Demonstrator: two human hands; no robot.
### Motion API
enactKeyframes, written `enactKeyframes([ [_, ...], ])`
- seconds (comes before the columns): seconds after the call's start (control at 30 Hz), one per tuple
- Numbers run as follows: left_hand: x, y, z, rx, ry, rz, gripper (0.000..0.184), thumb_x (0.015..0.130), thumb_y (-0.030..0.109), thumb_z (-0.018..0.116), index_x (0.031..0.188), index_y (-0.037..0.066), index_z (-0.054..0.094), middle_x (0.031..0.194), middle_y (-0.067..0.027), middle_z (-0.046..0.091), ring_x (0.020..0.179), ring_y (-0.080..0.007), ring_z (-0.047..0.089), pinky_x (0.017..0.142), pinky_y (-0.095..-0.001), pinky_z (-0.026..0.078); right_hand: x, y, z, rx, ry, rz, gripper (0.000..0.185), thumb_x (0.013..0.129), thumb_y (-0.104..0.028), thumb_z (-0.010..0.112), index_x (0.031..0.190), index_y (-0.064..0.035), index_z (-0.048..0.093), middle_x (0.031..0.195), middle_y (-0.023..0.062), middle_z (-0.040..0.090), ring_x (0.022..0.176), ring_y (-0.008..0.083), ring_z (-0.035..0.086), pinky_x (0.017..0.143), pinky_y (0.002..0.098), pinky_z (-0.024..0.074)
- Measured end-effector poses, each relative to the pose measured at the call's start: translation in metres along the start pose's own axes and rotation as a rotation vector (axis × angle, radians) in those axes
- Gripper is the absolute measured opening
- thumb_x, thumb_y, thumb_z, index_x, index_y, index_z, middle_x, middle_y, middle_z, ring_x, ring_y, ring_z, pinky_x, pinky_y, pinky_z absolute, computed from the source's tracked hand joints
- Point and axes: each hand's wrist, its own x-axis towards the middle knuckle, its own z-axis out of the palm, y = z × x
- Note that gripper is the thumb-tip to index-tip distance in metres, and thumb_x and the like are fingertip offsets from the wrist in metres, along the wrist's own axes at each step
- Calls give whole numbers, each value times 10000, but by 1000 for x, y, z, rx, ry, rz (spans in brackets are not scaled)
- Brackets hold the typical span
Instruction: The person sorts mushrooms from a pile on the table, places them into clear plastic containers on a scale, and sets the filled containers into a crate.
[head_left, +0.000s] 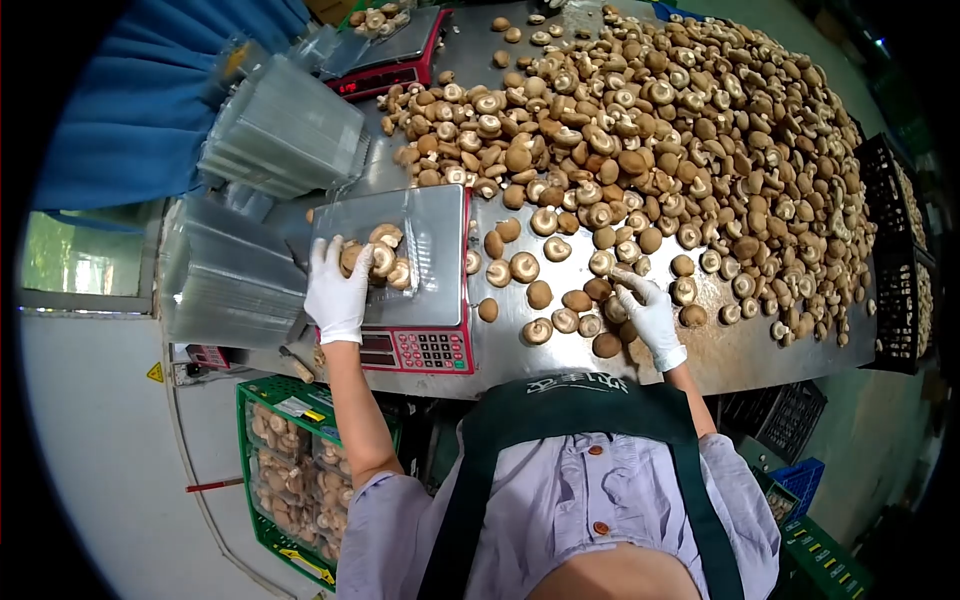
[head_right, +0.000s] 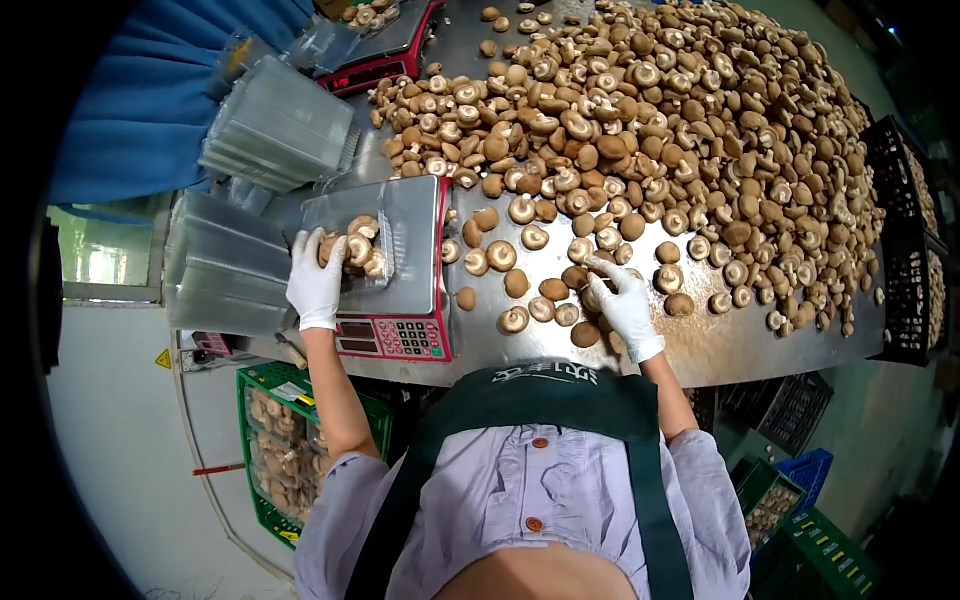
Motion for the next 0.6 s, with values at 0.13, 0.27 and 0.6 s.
enactKeyframes([
  [0.13, 7, 6, -10, 151, 472, 92, 458, 756, 421, 708, 1040, 65, 665, 1284, -113, 518, 967, -296, 597, 734, -377, 521, 3, -4, 2, -158, -74, -39, 267, 846, -150, 618, 1088, -42, 648, 966, 163, 680, 885, 250, 666, 797, 311, 503],
  [0.27, 3, 25, -14, -211, 540, 336, 263, 766, 156, 714, 1000, 48, 663, 1204, -121, 577, 1040, -303, 584, 838, -354, 499, 12, -13, 12, -184, -120, -111, 252, 840, -169, 630, 1063, -56, 657, 963, 162, 663, 860, 290, 650, 788, 336, 506],
  [0.6, -101, 131, 159, 66, -236, 617, 420, 768, 149, 561, 1186, 175, 536, 1313, -137, 461, 1194, -291, 462, 948, -486, 372, 69, 5, 89, -835, -84, -594, 262, 777, -91, 555, 1029, -69, 622, 1107, 111, 616, 975, 285, 555, 780, 369, 497],
])
